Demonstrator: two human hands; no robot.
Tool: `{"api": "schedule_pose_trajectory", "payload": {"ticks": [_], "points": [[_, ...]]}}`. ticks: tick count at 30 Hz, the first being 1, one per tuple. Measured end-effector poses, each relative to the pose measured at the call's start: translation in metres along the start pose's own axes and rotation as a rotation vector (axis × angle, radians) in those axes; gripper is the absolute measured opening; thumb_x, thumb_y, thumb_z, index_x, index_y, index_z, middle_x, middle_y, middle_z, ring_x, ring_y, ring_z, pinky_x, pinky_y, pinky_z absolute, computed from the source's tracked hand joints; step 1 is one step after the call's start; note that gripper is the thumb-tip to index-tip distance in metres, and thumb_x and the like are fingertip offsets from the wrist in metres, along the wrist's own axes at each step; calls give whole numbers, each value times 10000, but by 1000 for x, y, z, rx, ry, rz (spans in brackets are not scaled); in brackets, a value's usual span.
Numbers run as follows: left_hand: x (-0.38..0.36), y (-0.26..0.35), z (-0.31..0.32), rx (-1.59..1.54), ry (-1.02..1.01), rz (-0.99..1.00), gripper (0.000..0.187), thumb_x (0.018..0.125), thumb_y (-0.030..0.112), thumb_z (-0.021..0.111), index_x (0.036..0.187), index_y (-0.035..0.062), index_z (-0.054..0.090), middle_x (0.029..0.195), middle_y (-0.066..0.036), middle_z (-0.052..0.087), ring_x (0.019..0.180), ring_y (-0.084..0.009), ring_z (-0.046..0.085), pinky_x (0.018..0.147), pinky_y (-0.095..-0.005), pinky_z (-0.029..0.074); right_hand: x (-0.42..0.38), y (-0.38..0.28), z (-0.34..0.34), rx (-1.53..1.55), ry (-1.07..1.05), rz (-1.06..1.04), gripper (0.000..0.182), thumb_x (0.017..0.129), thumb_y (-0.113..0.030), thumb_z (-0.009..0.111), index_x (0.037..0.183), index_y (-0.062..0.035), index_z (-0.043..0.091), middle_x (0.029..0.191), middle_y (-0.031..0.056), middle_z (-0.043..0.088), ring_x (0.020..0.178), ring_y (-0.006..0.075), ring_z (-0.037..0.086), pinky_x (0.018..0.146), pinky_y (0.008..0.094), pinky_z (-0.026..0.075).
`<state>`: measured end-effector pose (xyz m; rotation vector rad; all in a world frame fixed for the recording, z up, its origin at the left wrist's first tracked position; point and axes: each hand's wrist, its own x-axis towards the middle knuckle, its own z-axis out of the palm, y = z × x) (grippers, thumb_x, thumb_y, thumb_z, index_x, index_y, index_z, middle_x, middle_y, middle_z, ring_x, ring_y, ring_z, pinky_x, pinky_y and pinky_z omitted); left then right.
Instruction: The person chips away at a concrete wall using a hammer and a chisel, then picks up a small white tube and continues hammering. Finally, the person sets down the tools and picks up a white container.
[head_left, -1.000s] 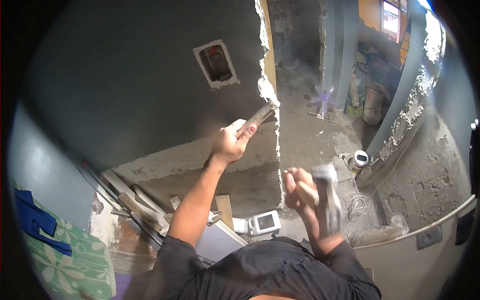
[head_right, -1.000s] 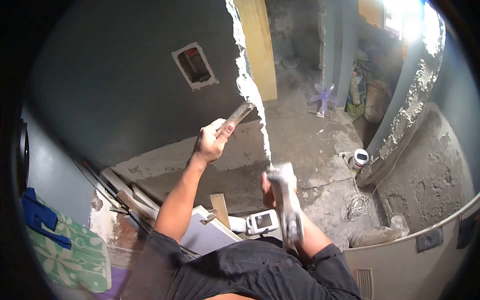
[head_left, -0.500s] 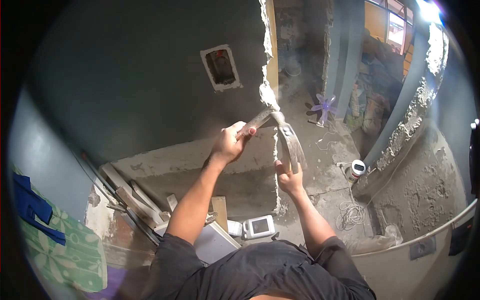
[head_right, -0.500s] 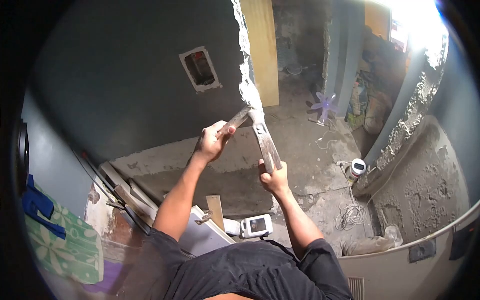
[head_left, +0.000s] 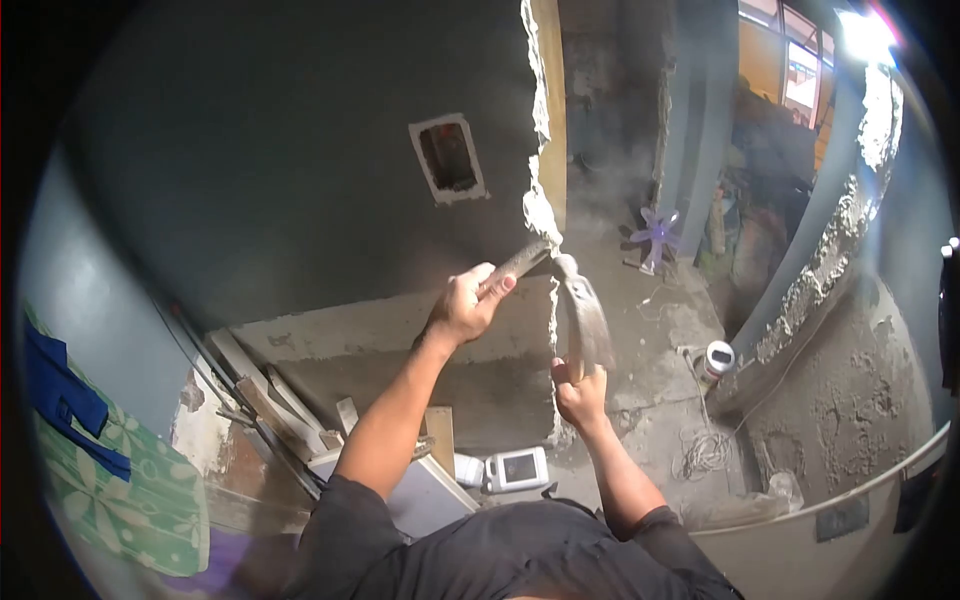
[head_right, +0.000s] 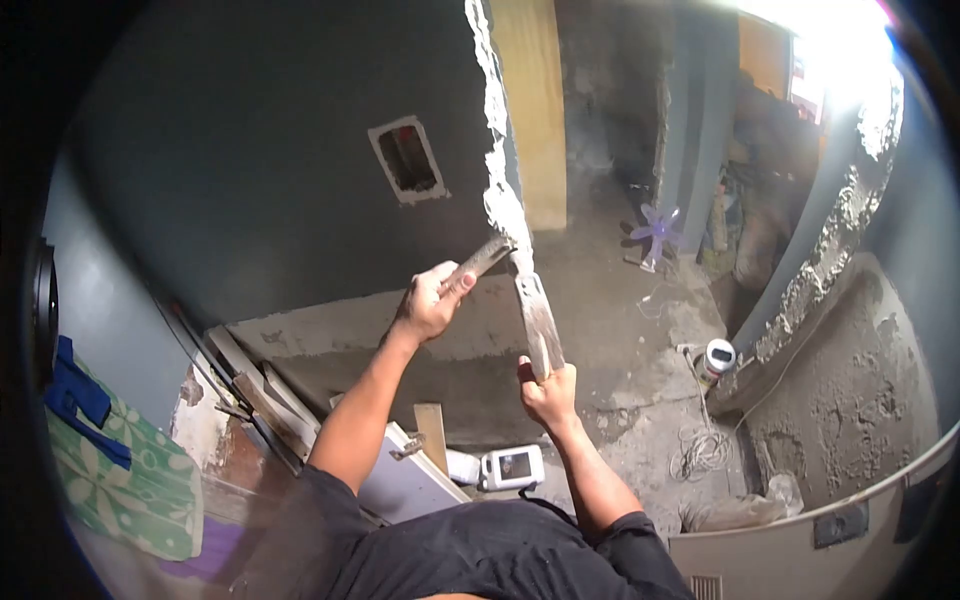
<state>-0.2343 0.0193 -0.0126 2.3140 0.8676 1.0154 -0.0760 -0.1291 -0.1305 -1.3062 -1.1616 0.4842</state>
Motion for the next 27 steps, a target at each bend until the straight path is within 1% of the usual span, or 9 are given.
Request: {"api": "schedule_pose_trajectory", "payload": {"ticks": [1, 6, 8, 9, 12, 16, 20, 23, 27], "points": [[0, 3, -1, 1, -15, -18, 562, 965, 550, 569, 798, 14, 547, 567, -97, 435, 545, -173, 415, 526, -366, 389, -1, 11, 4, -152, 158, -425, 147, 934, -81, 569, 799, -27, 548, 611, 125, 501, 519, 239, 477, 505, 407, 352], [1, 6, -3, -28, -17, -41, 530, 973, 517, 575, 826, 7, 559, 575, -106, 442, 540, -184, 429, 531, -368, 396, 1, -13, 6, 295, 261, -696, 195, 937, -84, 542, 765, 8, 544, 566, 90, 518, 473, 187, 499, 502, 293, 450], [1, 1, 1, -32, -26, -44, 521, 976, 508, 576, 834, 7, 559, 580, -116, 446, 538, -197, 432, 534, -370, 401, 4, 10, 7, 369, -42, 185, 187, 936, -144, 594, 813, -3, 577, 544, 97, 502, 481, 217, 495, 510, 309, 445], [8, -10, 4, -39, 3, 10, 519, 977, 506, 576, 834, 7, 552, 586, -128, 450, 537, -215, 427, 539, -373, 406, 24, 22, 15, -36, -43, -137, 217, 897, -156, 615, 797, 35, 588, 598, 167, 555, 456, 285, 555, 480, 361, 450], [8, -14, 3, 84, 40, 83, 538, 981, 510, 567, 799, 9, 496, 592, -149, 431, 554, -247, 367, 539, -378, 405, 26, 8, 19, -16, 173, -441, 87, 832, -76, 624, 854, 8, 626, 651, 176, 595, 507, 337, 577, 536, 354, 482], [6, -3, 2, -3, -1, -20, 539, 981, 512, 569, 795, 10, 504, 567, -130, 419, 549, -200, 361, 528, -366, 405, 0, -3, -4, -145, 128, -556, 49, 812, -9, 572, 833, -8, 616, 680, 148, 623, 537, 306, 610, 564, 340, 509], [5, 0, -1, 0, -12, -26, 529, 979, 510, 574, 809, 10, 529, 556, -123, 440, 544, -167, 383, 530, -356, 415, 11, -2, 15, 324, 235, -636, 199, 922, -50, 577, 738, -18, 511, 606, 116, 509, 467, 263, 468, 459, 362, 375], [5, -4, 3, 32, 4, -40, 515, 981, 502, 574, 819, 15, 538, 561, -131, 455, 533, -182, 411, 532, -360, 422, 24, 35, 19, 36, -106, -6, 221, 976, -147, 560, 791, -31, 523, 631, 110, 500, 523, 270, 453, 505, 422, 340], [5, 4, -2, 1, -17, -36, 524, 982, 509, 569, 815, 14, 527, 558, -144, 449, 519, -208, 407, 522, -375, 415, 10, -7, 4, -143, 68, -290, 254, 952, -104, 588, 722, -22, 517, 641, 108, 496, 548, 251, 467, 514, 411, 345]]}}
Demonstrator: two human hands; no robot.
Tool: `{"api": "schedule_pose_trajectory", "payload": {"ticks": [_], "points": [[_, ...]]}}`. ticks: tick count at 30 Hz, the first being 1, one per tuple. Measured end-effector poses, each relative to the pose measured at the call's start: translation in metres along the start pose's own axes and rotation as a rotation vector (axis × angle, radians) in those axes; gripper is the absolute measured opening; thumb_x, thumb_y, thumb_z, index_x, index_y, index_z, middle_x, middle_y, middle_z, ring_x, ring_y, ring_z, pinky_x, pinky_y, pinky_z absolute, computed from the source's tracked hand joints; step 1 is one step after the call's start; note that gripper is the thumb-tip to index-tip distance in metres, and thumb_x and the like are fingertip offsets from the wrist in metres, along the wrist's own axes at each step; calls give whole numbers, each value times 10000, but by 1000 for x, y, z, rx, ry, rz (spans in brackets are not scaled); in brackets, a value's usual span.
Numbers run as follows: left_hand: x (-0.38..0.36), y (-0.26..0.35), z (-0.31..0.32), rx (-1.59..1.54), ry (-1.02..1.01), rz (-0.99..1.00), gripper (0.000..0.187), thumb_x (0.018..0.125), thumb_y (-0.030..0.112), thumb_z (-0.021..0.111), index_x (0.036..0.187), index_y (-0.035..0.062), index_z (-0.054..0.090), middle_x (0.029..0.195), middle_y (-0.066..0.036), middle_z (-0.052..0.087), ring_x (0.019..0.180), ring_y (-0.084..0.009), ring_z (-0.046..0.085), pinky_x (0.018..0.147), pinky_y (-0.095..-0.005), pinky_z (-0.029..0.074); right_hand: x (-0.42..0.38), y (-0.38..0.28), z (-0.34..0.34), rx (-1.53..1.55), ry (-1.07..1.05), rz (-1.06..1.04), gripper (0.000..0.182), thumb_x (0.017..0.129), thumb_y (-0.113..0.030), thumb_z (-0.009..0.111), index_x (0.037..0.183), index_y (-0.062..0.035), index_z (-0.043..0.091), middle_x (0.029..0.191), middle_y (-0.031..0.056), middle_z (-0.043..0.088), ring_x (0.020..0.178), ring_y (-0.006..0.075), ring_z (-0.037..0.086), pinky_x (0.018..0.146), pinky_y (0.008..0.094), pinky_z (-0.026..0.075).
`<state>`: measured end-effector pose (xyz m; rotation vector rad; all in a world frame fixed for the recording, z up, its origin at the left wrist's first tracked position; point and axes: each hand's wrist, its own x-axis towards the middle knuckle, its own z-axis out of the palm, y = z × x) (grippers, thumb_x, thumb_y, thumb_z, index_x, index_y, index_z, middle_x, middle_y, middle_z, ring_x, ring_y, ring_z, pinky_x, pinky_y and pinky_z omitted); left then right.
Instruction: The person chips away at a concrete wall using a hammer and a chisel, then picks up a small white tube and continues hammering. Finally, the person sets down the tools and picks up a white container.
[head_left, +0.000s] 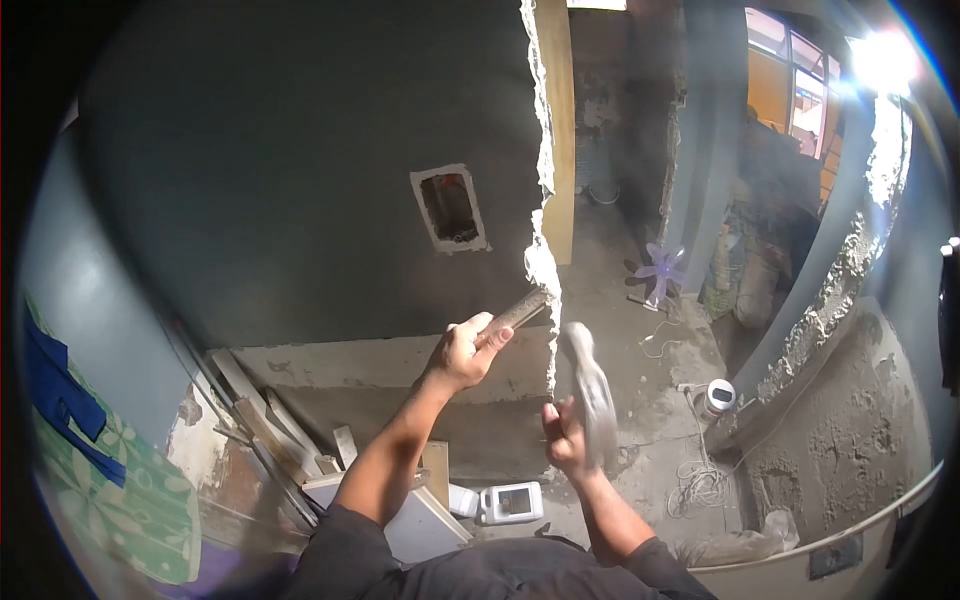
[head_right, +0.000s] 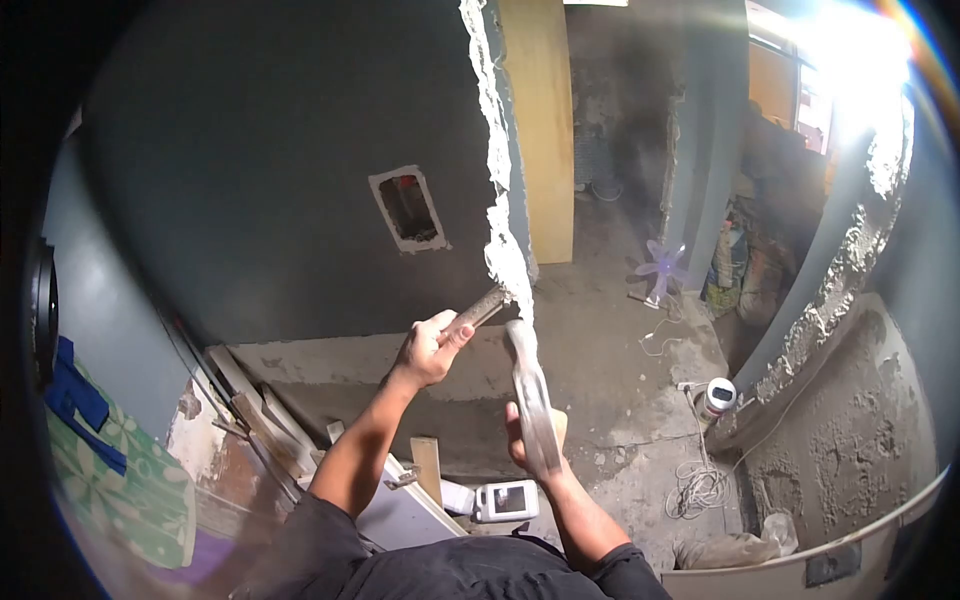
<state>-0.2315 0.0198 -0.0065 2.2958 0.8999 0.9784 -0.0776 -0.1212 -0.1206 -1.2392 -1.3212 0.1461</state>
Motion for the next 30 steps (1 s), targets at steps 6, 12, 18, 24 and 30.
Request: {"api": "schedule_pose_trajectory", "payload": {"ticks": [6, 12, 18, 24, 30], "points": [[2, -12, 5, 56, 37, 22, 560, 976, 532, 564, 796, 5, 502, 556, -164, 452, 515, -225, 407, 515, -378, 419, 11, 25, 3, 94, -62, 179, 200, 890, -79, 585, 710, -22, 517, 564, 115, 463, 488, 203, 467, 482, 367, 374], [4, -6, 4, 16, 8, 49, 530, 973, 507, 580, 801, 10, 513, 564, -173, 459, 518, -225, 405, 520, -376, 426, 16, -40, -23, 299, 34, 204, 261, 902, -75, 588, 680, 11, 480, 589, 87, 444, 560, 204, 450, 529, 349, 370], [2, -9, 5, 40, 38, 55, 507, 976, 472, 593, 786, 12, 498, 561, -159, 418, 543, -215, 341, 511, -370, 412, 11, 18, 4, 374, -86, 355, 243, 924, -84, 573, 691, -19, 549, 573, 66, 541, 463, 174, 511, 430, 339, 382], [6, -20, 6, 24, 45, 145, 506, 970, 456, 613, 767, 8, 494, 553, -152, 396, 544, -196, 328, 488, -364, 390, -15, -4, 7, 429, 134, -29, 116, 863, -26, 598, 764, 2, 545, 608, 109, 498, 548, 267, 532, 540, 375, 444], [3, -8, 4, 10, 57, 102, 528, 969, 481, 609, 757, 9, 502, 569, -82, 340, 585, -112, 340, 484, -330, 352, 7, -31, -14, 426, 273, -397, 100, 823, 21, 606, 737, 1, 561, 613, 119, 593, 512, 246, 574, 531, 321, 495]]}}
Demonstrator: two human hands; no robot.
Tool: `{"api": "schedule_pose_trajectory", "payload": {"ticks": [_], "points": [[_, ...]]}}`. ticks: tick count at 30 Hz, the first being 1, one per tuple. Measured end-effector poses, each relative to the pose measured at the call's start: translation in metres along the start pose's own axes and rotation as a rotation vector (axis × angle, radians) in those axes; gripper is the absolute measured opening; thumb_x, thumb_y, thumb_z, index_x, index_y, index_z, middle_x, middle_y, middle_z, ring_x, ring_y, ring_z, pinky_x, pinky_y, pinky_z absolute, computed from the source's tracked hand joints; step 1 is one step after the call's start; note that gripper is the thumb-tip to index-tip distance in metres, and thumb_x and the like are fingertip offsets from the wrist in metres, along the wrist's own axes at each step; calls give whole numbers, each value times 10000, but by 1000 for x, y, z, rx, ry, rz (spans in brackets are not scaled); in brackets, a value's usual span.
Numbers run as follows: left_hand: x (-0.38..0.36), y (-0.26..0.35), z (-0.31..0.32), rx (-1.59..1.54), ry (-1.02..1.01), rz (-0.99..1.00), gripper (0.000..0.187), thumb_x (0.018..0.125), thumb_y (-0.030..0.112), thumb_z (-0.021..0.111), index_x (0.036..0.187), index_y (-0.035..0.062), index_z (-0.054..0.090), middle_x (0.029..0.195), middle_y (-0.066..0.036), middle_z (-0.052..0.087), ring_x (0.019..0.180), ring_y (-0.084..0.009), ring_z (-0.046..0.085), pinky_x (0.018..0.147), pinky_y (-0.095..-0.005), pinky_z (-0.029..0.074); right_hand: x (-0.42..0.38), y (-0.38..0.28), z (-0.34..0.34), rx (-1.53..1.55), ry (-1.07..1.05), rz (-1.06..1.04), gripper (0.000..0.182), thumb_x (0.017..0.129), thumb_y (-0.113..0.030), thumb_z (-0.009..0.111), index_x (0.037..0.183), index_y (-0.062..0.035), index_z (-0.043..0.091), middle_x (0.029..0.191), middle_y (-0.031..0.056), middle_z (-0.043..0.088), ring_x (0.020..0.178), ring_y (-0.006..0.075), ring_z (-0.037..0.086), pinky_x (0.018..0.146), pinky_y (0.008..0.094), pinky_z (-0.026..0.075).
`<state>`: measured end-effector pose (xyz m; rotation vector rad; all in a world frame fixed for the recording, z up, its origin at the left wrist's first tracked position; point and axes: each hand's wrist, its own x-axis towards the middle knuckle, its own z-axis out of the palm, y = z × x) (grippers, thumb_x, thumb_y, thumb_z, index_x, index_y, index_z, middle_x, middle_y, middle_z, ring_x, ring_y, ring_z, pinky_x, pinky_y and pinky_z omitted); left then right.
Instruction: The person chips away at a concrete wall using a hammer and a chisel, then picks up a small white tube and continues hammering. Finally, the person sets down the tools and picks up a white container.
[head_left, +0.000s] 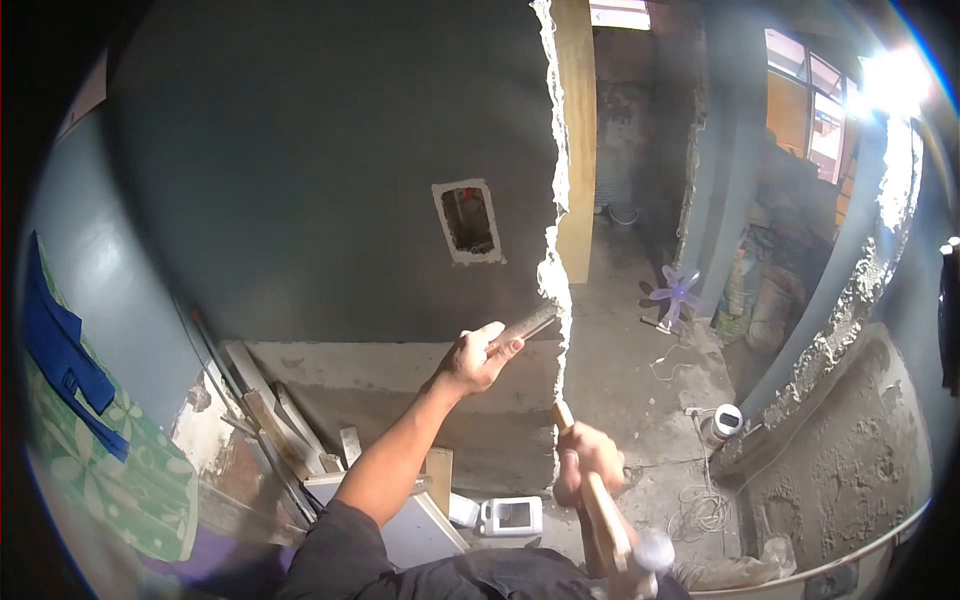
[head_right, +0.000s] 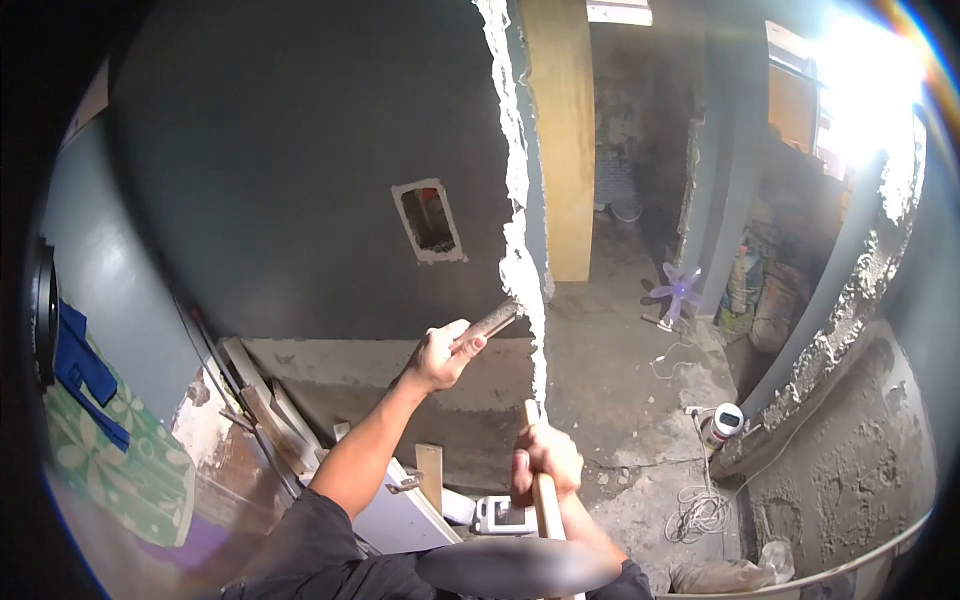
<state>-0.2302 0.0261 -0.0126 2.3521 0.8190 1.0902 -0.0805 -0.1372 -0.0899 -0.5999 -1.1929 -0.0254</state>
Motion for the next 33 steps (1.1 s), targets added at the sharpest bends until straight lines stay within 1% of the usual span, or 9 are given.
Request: {"api": "schedule_pose_trajectory", "payload": {"ticks": [3, 5, 10, 11, 15, 19, 23, 27, 33], "points": [[1, -3, 2, 31, 9, -1, 558, 963, 504, 605, 752, 1, 487, 577, -80, 325, 605, -110, 335, 484, -336, 346, -45, 94, -8, -392, -325, 379, 48, 881, -1, 640, 836, -8, 623, 598, 107, 569, 512, 203, 578, 513, 327, 461], [3, -13, 4, 26, 57, 145, 555, 964, 478, 618, 735, -2, 459, 604, -63, 286, 619, -103, 321, 476, -346, 324, -75, 102, -29, -19, -214, 742, 117, 915, -84, 625, 826, -11, 602, 600, 132, 550, 501, 245, 565, 505, 359, 443], [2, -8, 11, 30, 47, 65, 530, 974, 462, 607, 738, 9, 467, 540, -169, 406, 479, -270, 411, 472, -372, 396, -151, 92, -46, -397, -247, 472, 183, 916, -148, 615, 784, -26, 583, 606, 112, 517, 550, 185, 570, 532, 348, 446], [-3, -9, 15, 13, 70, 67, 524, 976, 457, 605, 743, 3, 486, 530, -183, 448, 450, -301, 490, 469, -379, 413, -182, 108, -64, -93, -172, 1007, 352, 772, -213, 731, 1060, -19, 673, 804, 183, 679, 729, 262, 675, 707, 342, 518], [-10, 74, 54, 69, 248, 271, 309, 959, 314, 649, 824, 36, 636, 620, -220, 585, 550, -352, 634, 557, -397, 501, -248, 67, -137, -694, -540, 843, 103, 700, -146, 606, 758, -65, 577, 682, 218, 582, 662, 434, 598, 607, 446, 486], [-5, 162, 73, -108, -172, 149, 238, 948, 273, 659, 954, 56, 561, 665, -204, 628, 676, -444, 647, 593, -479, 510, -337, 21, -207, -857, -487, 1200, 232, 748, -219, 663, 892, -38, 685, 763, 234, 656, 737, 436, 645, 661, 468, 513], [-11, 96, 63, -203, -84, 387, 260, 868, 145, 723, 1095, 61, 625, 956, -178, 674, 857, -378, 674, 737, -407, 540, -346, -10, -239, -952, -256, 1196, 202, 757, -168, 673, 870, -2, 659, 732, 250, 642, 695, 437, 642, 639, 460, 506], [-30, 62, 29, -107, -59, -13, 376, 1003, 344, 586, 1214, 39, 526, 906, -165, 689, 834, -259, 702, 738, -367, 531, -296, -27, -238, -939, -104, 1052, 158, 765, -112, 659, 795, 25, 587, 651, 234, 597, 605, 422, 600, 588, 442, 483], [-12, 48, 29, -102, -36, -56, 319, 1039, 346, 512, 1097, 33, 508, 687, -37, 578, 569, -131, 572, 555, -303, 458, -137, -22, -185, -458, -39, 866, 187, 958, -172, 600, 872, -14, 549, 553, 62, 491, 488, 144, 516, 469, 323, 411]]}}
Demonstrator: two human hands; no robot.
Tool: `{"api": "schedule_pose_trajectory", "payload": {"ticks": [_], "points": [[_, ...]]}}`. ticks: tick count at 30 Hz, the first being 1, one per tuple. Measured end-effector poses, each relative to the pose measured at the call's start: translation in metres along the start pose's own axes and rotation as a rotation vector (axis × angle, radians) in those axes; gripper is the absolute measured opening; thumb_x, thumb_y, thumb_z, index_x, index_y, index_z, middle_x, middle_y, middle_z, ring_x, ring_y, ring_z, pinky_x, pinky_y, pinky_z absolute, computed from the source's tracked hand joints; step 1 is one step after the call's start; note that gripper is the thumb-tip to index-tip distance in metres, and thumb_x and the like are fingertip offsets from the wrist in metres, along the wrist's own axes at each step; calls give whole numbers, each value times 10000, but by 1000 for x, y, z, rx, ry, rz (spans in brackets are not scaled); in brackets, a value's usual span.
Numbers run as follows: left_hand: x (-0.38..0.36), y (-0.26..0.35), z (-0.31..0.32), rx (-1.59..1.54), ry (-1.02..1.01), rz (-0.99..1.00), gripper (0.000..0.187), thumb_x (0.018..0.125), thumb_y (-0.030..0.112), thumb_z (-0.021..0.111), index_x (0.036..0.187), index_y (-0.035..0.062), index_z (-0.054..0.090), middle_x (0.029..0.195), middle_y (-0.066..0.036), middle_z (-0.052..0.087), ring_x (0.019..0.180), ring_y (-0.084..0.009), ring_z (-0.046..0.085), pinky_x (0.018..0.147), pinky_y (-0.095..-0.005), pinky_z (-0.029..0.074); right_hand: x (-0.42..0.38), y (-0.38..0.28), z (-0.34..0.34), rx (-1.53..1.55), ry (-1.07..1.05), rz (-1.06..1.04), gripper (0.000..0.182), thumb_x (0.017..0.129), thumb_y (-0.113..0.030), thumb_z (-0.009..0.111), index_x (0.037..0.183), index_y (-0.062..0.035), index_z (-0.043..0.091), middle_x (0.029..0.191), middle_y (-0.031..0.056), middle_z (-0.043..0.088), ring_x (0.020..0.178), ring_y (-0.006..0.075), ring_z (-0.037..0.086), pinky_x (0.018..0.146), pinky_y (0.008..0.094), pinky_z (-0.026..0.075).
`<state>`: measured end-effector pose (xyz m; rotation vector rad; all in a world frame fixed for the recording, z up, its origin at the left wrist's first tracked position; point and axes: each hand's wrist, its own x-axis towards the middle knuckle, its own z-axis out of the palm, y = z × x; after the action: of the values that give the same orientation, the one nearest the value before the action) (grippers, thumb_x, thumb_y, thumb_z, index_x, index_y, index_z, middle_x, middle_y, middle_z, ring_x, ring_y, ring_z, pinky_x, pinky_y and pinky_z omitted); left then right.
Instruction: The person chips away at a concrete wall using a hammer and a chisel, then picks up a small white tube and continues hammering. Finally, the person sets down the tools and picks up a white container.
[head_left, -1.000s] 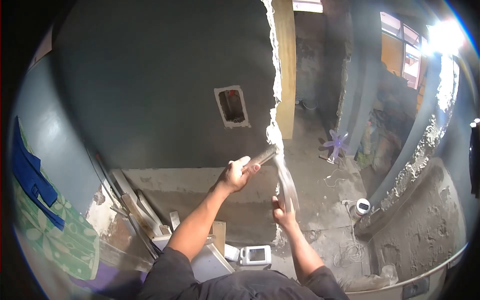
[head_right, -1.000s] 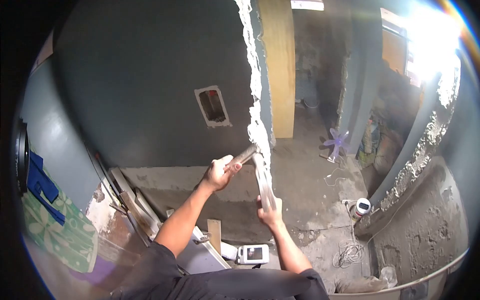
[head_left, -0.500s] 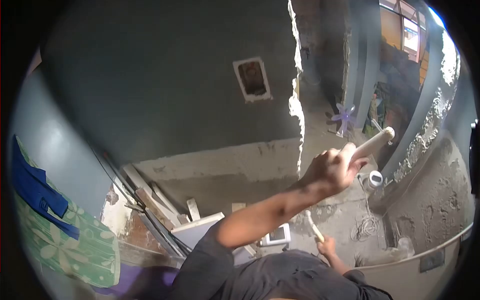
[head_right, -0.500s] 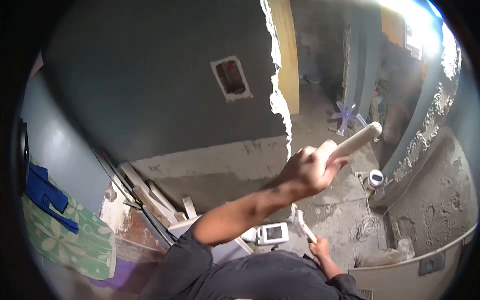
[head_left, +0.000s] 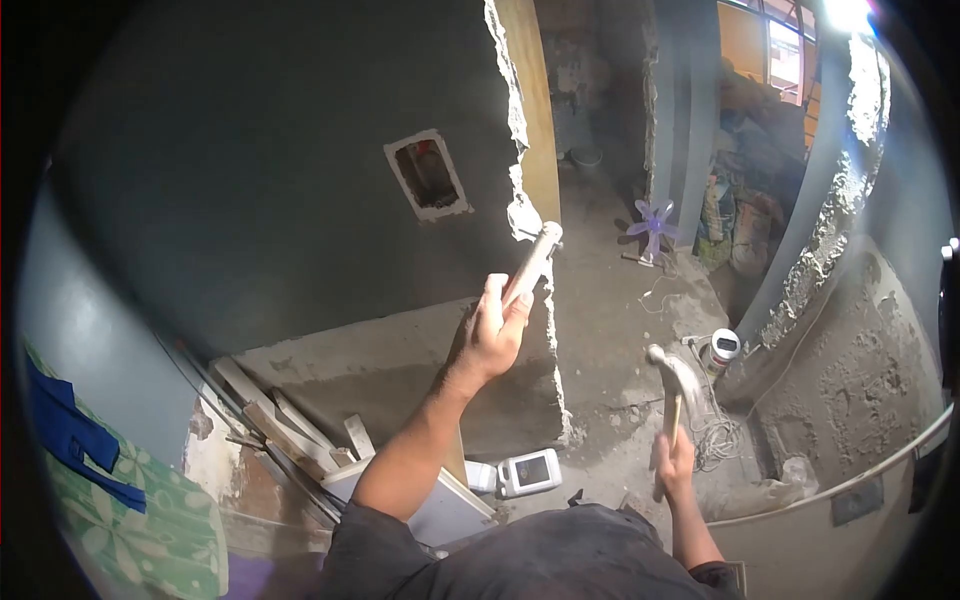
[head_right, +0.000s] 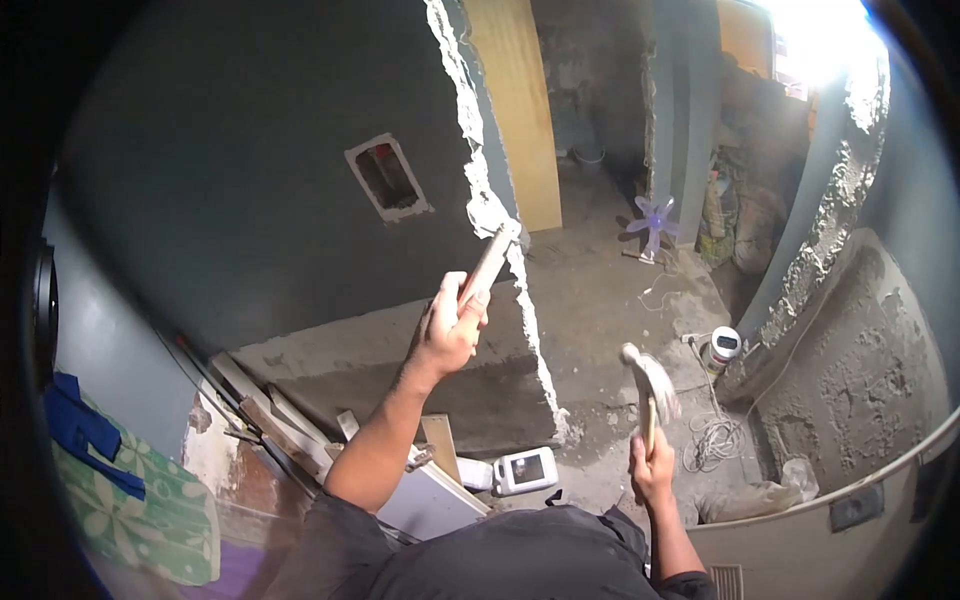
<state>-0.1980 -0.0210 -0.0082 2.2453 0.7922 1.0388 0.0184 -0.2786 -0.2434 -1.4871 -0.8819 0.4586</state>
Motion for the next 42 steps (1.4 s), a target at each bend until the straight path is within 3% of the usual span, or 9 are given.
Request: {"api": "schedule_pose_trajectory", "payload": {"ticks": [2, 11, 19, 21, 26, 31, 35, 38, 42], "points": [[-4, -1, 9, -175, 31, -182, 299, 1030, 310, 510, 1085, 17, 489, 813, -189, 644, 720, -298, 653, 661, -409, 497, 26, -45, 6, 250, -100, -11, 309, 1049, -308, 487, 950, -20, 541, 587, 2, 480, 491, 91, 481, 451, 265, 399], [4, 14, 18, 95, 184, -48, 330, 1011, 315, 552, 986, -14, 572, 725, -232, 635, 694, -422, 662, 591, -455, 483, 72, -115, 54, 548, -239, -257, 558, 1028, -545, 412, 1099, 3, 487, 702, 69, 520, 540, 132, 486, 503, 266, 418], [9, 12, 2, 135, 200, -8, 338, 1002, 315, 575, 985, -21, 598, 669, -215, 599, 598, -374, 633, 548, -399, 465, 85, -124, 92, 822, -122, -634, 493, 1018, -520, 433, 1062, -29, 444, 758, 102, 491, 594, 183, 482, 550, 352, 452], [9, 12, -6, 109, 116, -54, 342, 999, 301, 589, 1005, -41, 595, 615, -98, 477, 573, -110, 435, 528, -312, 405, 92, -122, 109, 975, -123, -692, 462, 1012, -501, 441, 991, -40, 452, 742, 109, 485, 575, 214, 472, 538, 394, 453], [12, 11, -12, 167, 89, -5, 292, 995, 264, 595, 1025, -26, 612, 636, -125, 523, 581, -126, 465, 550, -311, 436, 113, -83, 163, 283, -207, -397, 494, 1031, -529, 403, 976, -46, 492, 679, 27, 486, 545, 146, 470, 493, 286, 422], [18, 7, -30, 203, -7, 7, 303, 987, 251, 602, 1094, -30, 631, 655, -132, 560, 573, -177, 513, 590, -329, 466, 95, -88, 168, 737, -84, -524, 540, 1014, -537, 451, 1028, 2, 461, 680, 50, 492, 568, 152, 511, 486, 293, 433], [19, 8, -32, 202, -9, 2, 298, 987, 254, 599, 1082, -26, 636, 652, -121, 558, 571, -181, 512, 583, -325, 463, 89, -102, 173, 1180, -71, -585, 597, 989, -495, 547, 619, -30, 492, 578, 69, 512, 510, 187, 508, 487, 324, 436], [18, 12, -28, 173, 13, -30, 298, 990, 265, 596, 1071, -19, 637, 646, -121, 548, 559, -191, 491, 574, -332, 455, 98, -96, 191, 441, -148, -257, 436, 1003, -470, 530, 920, -42, 534, 573, -9, 472, 488, 133, 474, 460, 299, 405], [18, 12, -25, 183, 16, -38, 286, 999, 273, 584, 1012, -10, 624, 625, -120, 513, 547, -201, 461, 557, -343, 438, 90, -104, 171, 901, -130, -226, 408, 1015, -414, 513, 1006, -6, 503, 666, 25, 508, 540, 138, 480, 502, 291, 415]]}}
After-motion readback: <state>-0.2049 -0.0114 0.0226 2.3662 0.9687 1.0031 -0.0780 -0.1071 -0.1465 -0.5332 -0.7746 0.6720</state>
